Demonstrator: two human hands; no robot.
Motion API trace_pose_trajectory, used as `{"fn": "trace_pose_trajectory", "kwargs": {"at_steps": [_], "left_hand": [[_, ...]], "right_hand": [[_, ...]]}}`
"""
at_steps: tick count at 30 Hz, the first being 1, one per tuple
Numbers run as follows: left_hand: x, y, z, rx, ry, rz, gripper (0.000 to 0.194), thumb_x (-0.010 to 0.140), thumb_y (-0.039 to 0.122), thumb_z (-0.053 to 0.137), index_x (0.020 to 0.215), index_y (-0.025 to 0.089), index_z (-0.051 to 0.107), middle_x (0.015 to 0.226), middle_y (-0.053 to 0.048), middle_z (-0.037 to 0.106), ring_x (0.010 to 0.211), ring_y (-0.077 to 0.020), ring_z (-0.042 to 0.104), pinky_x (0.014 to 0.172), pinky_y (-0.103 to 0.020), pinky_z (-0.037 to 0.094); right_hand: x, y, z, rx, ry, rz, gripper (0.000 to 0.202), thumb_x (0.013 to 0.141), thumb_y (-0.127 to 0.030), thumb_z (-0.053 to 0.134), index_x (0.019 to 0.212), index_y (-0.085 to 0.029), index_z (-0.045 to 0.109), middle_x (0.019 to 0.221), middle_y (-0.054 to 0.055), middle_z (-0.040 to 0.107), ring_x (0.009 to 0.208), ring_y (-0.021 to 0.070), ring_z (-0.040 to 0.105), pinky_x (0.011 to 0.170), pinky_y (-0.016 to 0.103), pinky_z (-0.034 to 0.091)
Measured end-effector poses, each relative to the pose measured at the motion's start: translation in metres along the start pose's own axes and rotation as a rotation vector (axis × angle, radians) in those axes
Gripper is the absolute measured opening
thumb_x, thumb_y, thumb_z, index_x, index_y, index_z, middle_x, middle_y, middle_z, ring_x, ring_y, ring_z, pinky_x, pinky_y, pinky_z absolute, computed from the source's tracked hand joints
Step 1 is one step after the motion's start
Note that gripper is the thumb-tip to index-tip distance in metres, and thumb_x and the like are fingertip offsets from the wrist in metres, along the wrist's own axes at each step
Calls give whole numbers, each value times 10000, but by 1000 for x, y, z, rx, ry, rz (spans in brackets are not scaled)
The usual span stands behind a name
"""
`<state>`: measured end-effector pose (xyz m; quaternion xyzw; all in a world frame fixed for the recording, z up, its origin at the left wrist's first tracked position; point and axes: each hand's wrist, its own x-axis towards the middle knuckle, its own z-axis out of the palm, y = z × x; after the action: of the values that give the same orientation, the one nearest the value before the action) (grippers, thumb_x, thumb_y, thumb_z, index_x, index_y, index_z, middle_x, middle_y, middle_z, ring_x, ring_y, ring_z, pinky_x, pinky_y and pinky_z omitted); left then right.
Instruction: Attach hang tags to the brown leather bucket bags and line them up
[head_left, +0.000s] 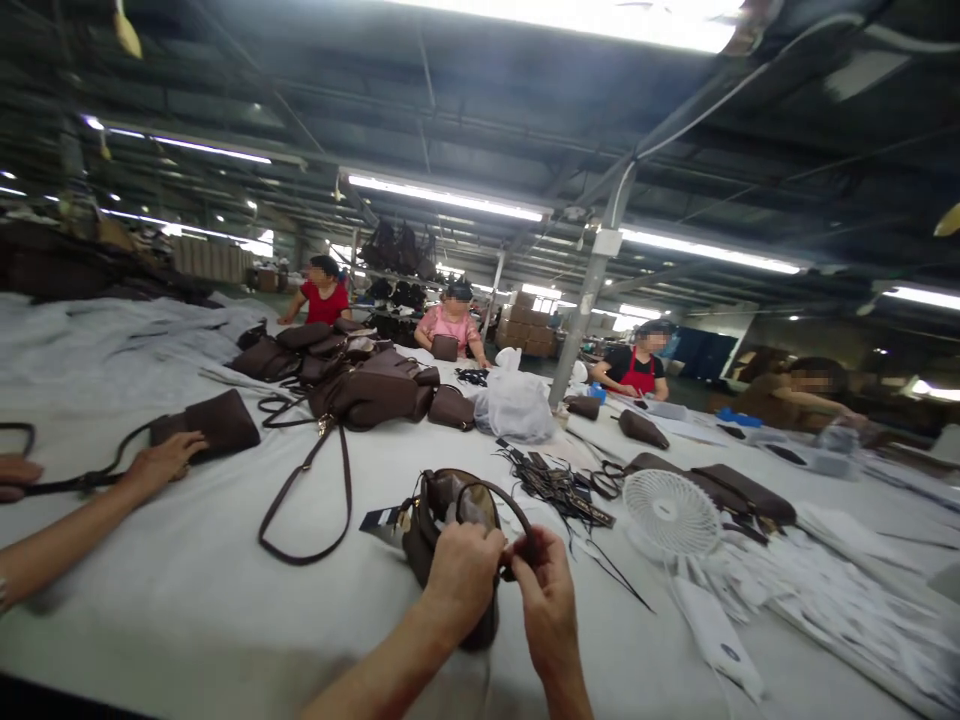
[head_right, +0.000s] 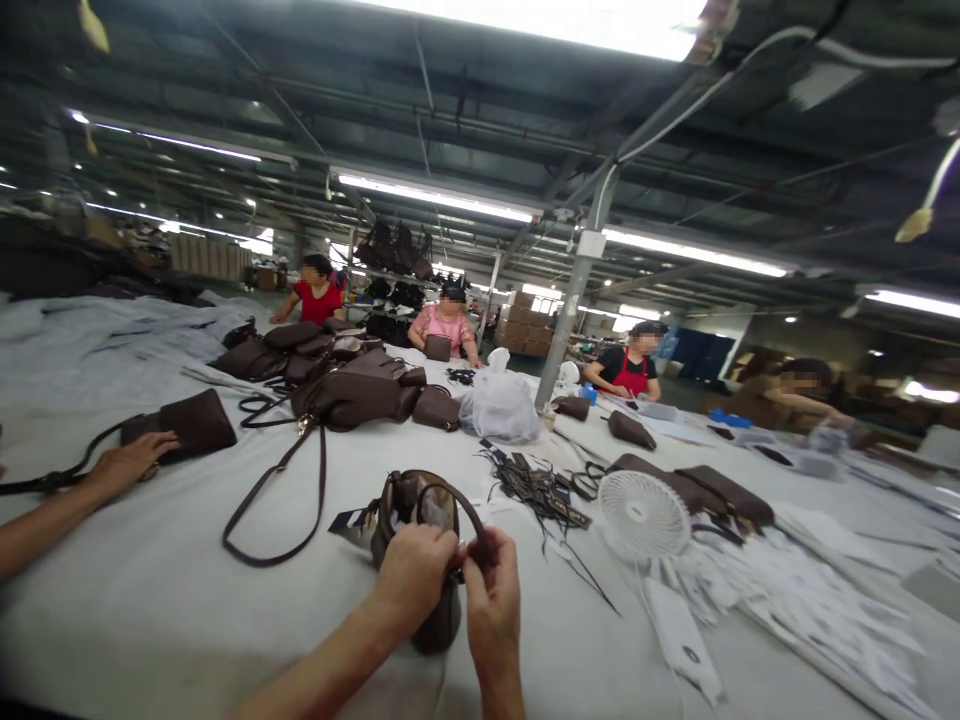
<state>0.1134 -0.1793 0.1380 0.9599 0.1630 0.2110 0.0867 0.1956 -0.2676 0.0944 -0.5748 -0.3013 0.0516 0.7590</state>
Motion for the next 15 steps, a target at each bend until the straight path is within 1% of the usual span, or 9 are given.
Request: {"fn": "trace_pose_trajectory", "kwargs": {"at_steps": [3,5,7,10,11,13,14,15], "left_hand": [[-9,-5,0,-43,0,11,178,883,146,459,865,161,636,857,-103,702,835,-271,657,736,-380,480],[-13,-9,-1,-92,8,10,155,859,157,485,876,152,638,866,-119,710,836,-283,664,735,-383,481],[-17,-12,-4,-144,20,2,170,866,182,477,877,148,643,870,-133,717,830,-285,672,731,-380,481],[-23,-17,-10,-184,33,-21,196,879,207,461,846,158,648,852,-132,721,811,-279,678,707,-368,478],[-25,-18,-11,-187,38,-32,176,865,205,479,833,164,647,848,-126,721,809,-280,678,700,-366,477],[-28,-20,-8,-195,54,-33,125,831,190,519,816,175,642,849,-106,723,812,-275,677,697,-359,477],[-28,-21,-3,-198,52,-11,98,813,187,542,809,179,640,851,-96,724,812,-271,677,697,-353,478],[-27,-22,3,-197,38,24,72,796,191,569,802,181,640,853,-91,725,807,-268,677,696,-347,480]], "right_hand": [[-7,2,2,-67,-23,-30,329,773,-320,612,1064,-221,495,825,12,622,758,182,634,669,306,561],[-9,4,6,-142,-31,-57,333,778,-308,596,1084,-221,498,899,40,635,826,200,646,743,332,564],[-10,7,9,-195,-48,-80,337,786,-312,587,1100,-222,502,984,67,636,897,217,652,823,356,552],[-12,16,9,-152,-40,-121,406,800,-359,590,1166,-234,466,1067,100,629,994,251,649,844,377,554],[-13,20,8,-143,-32,-150,469,783,-376,611,1204,-244,450,1118,112,620,1058,273,630,845,387,556],[-15,31,5,-179,-31,-214,601,693,-399,695,1235,-275,467,1183,112,614,1143,324,587,818,404,568],[-15,36,3,-215,-45,-235,613,641,-403,730,1204,-287,515,1153,101,637,1123,343,598,778,405,579],[-15,40,2,-256,-69,-242,573,605,-408,749,1139,-290,575,1064,87,673,1049,352,634,718,400,588]]}}
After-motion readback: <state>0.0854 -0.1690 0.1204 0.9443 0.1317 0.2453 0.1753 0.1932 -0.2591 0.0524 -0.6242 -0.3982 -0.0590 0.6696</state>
